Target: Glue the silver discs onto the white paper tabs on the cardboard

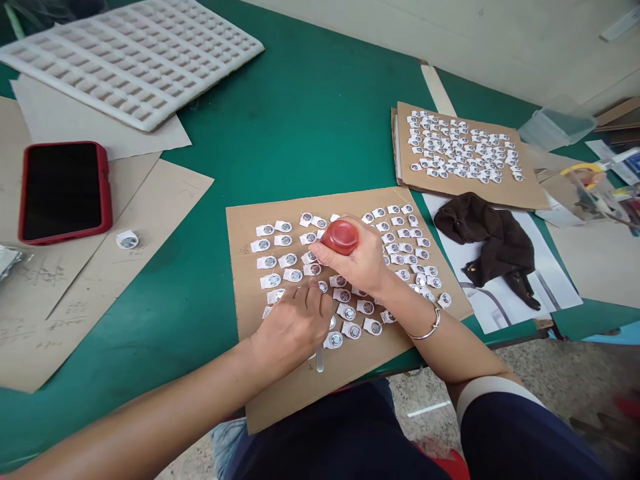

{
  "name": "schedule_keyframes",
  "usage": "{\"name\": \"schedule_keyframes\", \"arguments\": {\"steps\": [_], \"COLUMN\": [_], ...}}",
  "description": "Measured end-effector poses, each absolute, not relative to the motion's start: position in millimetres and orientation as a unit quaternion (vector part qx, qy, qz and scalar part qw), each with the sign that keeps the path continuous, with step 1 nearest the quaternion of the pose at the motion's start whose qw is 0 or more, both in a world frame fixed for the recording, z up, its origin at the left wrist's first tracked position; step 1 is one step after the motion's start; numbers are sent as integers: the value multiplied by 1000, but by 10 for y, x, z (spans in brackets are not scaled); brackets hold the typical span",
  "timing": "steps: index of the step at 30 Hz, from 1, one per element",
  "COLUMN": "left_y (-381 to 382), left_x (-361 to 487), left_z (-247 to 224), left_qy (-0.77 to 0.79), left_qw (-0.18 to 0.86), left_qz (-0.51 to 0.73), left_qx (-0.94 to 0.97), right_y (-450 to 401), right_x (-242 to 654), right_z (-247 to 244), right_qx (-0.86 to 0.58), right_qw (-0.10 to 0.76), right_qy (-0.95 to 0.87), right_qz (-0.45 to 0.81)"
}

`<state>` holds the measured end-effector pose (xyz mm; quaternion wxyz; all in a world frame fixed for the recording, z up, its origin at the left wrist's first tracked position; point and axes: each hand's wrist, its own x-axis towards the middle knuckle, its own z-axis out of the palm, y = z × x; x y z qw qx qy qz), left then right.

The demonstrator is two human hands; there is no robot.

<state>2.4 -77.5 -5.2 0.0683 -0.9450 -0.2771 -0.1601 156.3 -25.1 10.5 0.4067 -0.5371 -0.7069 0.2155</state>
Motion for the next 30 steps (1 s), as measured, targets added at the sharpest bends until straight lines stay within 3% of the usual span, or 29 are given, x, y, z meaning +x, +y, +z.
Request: {"name": "schedule_keyframes", "arguments": {"steps": [9, 14, 20, 30], "left_y": [-731, -550, -393, -393], "left_x": [-16, -109, -139, -206], "left_z": [-16, 80, 174, 163], "left_qy": [-293, -322, -360, -359], "left_qw": [25, -146, -275, -322], "left_qz": [-143, -118, -120, -119], "left_qx": [-945, -928, -883, -868], "right_y": [-253, -336, -591, -754], "right_x": [1535, 1574, 1649, 1681], "right_z": [180, 316, 171, 62], "right_qx": [-513, -529, -573, -579], "right_qw": [392, 341, 411, 506], "right_qy": [-737, -743, -674, -617], "right_qz": [199, 226, 222, 166]}}
